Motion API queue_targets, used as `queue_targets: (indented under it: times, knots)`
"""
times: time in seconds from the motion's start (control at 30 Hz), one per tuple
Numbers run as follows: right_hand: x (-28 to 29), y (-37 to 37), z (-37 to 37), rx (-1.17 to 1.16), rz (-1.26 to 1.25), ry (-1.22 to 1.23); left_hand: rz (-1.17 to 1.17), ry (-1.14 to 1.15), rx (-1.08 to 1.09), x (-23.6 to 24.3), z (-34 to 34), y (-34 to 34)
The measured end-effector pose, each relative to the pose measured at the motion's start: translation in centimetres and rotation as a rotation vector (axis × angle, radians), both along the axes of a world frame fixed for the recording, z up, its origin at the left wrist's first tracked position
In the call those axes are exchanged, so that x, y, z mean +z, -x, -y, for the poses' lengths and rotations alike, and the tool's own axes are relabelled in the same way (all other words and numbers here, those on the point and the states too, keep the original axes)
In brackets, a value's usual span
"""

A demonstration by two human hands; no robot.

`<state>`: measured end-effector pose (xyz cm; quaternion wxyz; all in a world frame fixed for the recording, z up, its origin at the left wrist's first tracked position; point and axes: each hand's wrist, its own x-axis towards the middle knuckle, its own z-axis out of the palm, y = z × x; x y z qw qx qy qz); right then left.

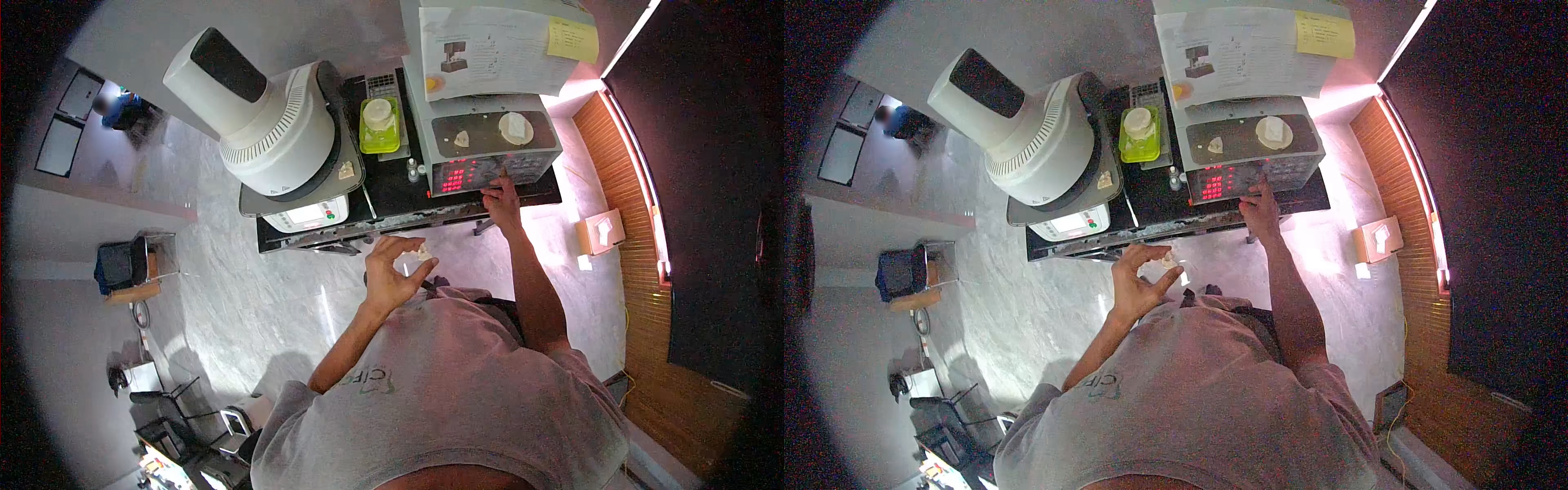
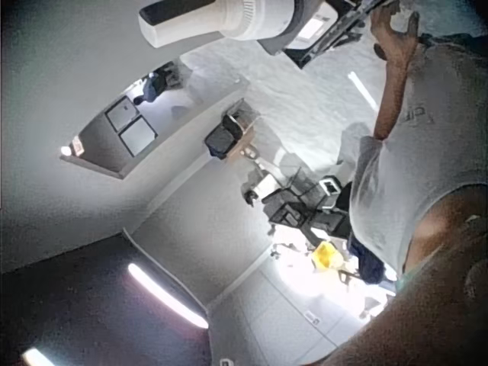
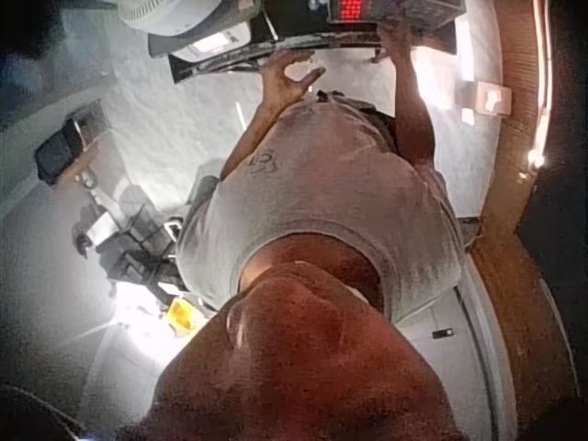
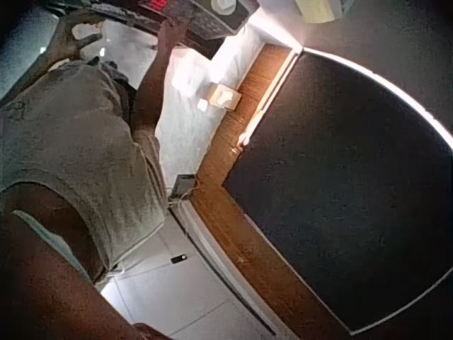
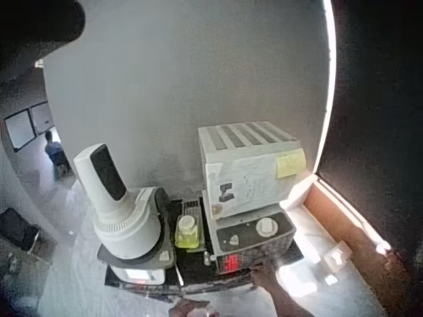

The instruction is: Apply ceramic or composite material to a dental bridge and then place it into a porcelain furnace.

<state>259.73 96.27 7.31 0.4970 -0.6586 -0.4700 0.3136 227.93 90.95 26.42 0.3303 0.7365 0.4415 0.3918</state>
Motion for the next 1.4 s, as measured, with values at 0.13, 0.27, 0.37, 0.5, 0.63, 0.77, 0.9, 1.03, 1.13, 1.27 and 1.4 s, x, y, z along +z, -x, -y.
queue_targets:
  times: [0.13,0.27,0.37,0.5,0.63,0.77,0.9,1.03,1.13,1.27,1.4]
  knots:
    - [-0.7,0.2,-0.4,-0.007,-0.115,-0.015,-0.029,0.009,-0.026,0.3,-0.1,-0.2]
    - [-0.4,0.5,-0.5,-0.026,-0.248,0.004,-0.013,0.005,-0.035,0.1,0.2,-0.1]
    - [-0.1,0.1,0.2,-0.024,-0.07,-0.084,-0.007,0.017,-0.038,0.1,0.2,-0.3]
    - [-1.6,-0.6,0.0,-0.013,-0.143,-0.041,-0.004,-0.038,-0.032,-0.1,0.6,-0.4]
    - [0.6,1.1,-0.2,-0.069,-0.014,-0.035,-0.025,0.016,0.002,-0.2,0.9,-0.1]
    - [1.5,1.0,0.1,-0.071,-0.048,0.027,-0.051,0.012,-0.005,0.1,1.0,-0.4]
    - [1.7,1.4,0.0,-0.068,-0.064,-0.031,-0.046,0.01,0.007,0.1,1.0,-0.4]
    - [1.3,1.1,0.0,-0.044,-0.069,0.063,-0.039,0.002,0.019,-0.2,1.1,-0.1]
    - [-1.2,0.8,-0.4,0.022,0.052,-0.031,-0.022,0.019,0.032,-0.3,1.1,-0.2]
    - [-1.5,0.7,-0.5,-0.047,-0.023,-0.049,-0.013,-0.028,-0.019,-0.9,0.9,-0.2]
    - [-1.1,0.6,-0.4,0.002,0.05,-0.057,-0.015,-0.023,-0.032,-0.6,0.8,-0.8]
